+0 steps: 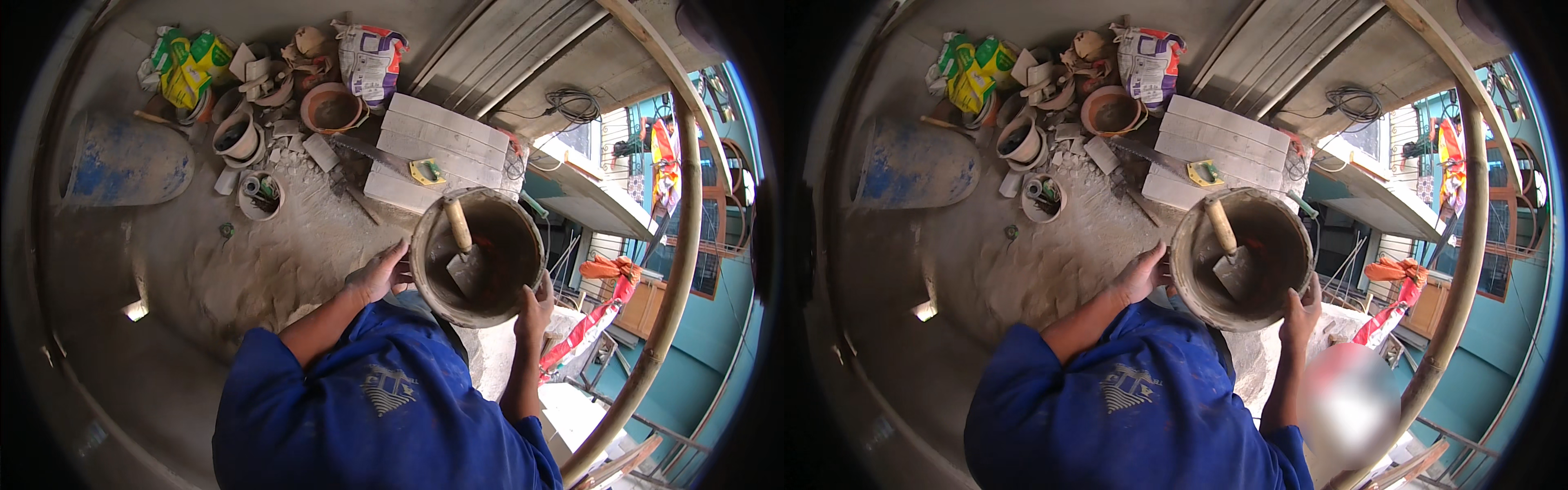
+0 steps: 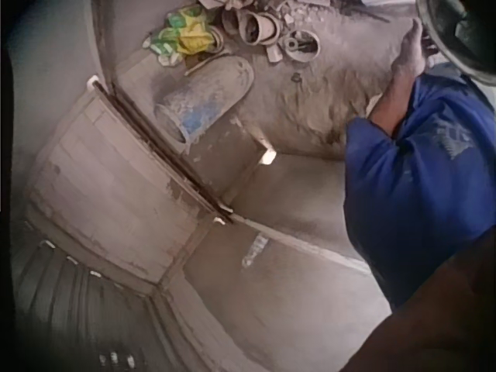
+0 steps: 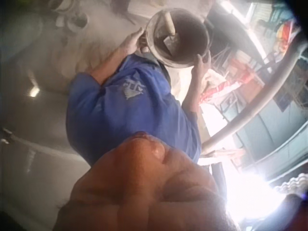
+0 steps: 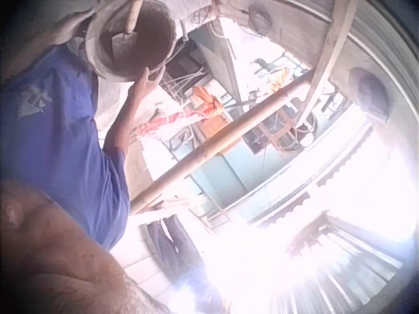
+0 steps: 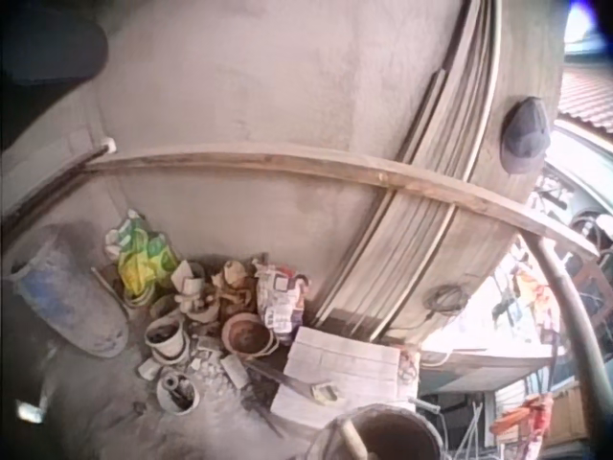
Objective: The person measures a white tile with a tape measure, then uses a hammer to break it into smaller pieces. They smooth the broken edges with a hand tool and hand the finished piece to another person.
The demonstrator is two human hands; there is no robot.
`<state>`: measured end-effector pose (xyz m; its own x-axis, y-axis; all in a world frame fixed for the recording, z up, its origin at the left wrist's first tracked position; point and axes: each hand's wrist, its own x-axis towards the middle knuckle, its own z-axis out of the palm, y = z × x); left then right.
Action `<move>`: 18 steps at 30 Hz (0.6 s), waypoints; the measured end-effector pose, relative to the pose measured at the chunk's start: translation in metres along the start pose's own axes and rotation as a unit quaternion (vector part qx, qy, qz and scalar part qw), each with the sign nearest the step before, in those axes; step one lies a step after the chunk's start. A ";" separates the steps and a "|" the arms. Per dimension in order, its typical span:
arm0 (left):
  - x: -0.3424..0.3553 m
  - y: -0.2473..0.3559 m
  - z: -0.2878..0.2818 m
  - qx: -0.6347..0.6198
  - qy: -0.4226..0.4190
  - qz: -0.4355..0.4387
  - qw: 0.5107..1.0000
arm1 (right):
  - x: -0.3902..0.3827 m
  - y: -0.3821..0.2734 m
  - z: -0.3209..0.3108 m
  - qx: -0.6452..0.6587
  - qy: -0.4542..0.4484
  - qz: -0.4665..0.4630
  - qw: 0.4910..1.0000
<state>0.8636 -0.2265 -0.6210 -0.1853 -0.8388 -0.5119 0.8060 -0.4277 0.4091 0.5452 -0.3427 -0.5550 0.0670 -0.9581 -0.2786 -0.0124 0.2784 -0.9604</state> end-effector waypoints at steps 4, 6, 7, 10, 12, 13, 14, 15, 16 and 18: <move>-0.027 -0.012 -0.006 -0.012 0.090 0.037 0.995 | 0.008 0.023 0.011 0.026 -0.076 -0.008 0.997; -0.039 -0.015 -0.002 -0.008 0.107 0.060 0.992 | 0.008 0.025 0.020 0.032 -0.081 0.018 0.996; -0.046 -0.015 0.002 -0.006 0.116 0.073 0.991 | 0.008 0.025 0.024 0.040 -0.096 0.025 0.994; -0.064 -0.028 -0.004 -0.026 0.160 0.088 0.983 | 0.009 0.043 0.031 0.056 -0.122 0.030 0.991; -0.076 -0.028 -0.005 -0.032 0.171 0.103 0.979 | 0.006 0.049 0.041 0.062 -0.138 0.030 0.988; -0.083 -0.029 -0.006 -0.028 0.173 0.112 0.978 | 0.005 0.051 0.044 0.055 -0.142 0.048 0.987; -0.091 -0.029 -0.008 -0.025 0.175 0.121 0.977 | 0.004 0.052 0.049 0.047 -0.146 0.067 0.986; -0.096 -0.027 -0.013 -0.021 0.173 0.123 0.977 | 0.004 0.054 0.055 0.039 -0.150 0.086 0.984; -0.102 -0.028 -0.017 -0.018 0.170 0.121 0.978 | 0.000 0.055 0.062 0.052 -0.156 0.090 0.982; -0.119 -0.028 -0.026 -0.029 0.187 0.123 0.974 | -0.007 0.057 0.079 0.058 -0.177 0.111 0.976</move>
<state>0.8774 -0.1061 -0.5916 0.2264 -0.7272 -0.6480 0.8323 -0.2012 0.5165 0.6227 -0.3149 -0.6077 0.4170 -0.7954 -0.4398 0.0452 0.5014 -0.8640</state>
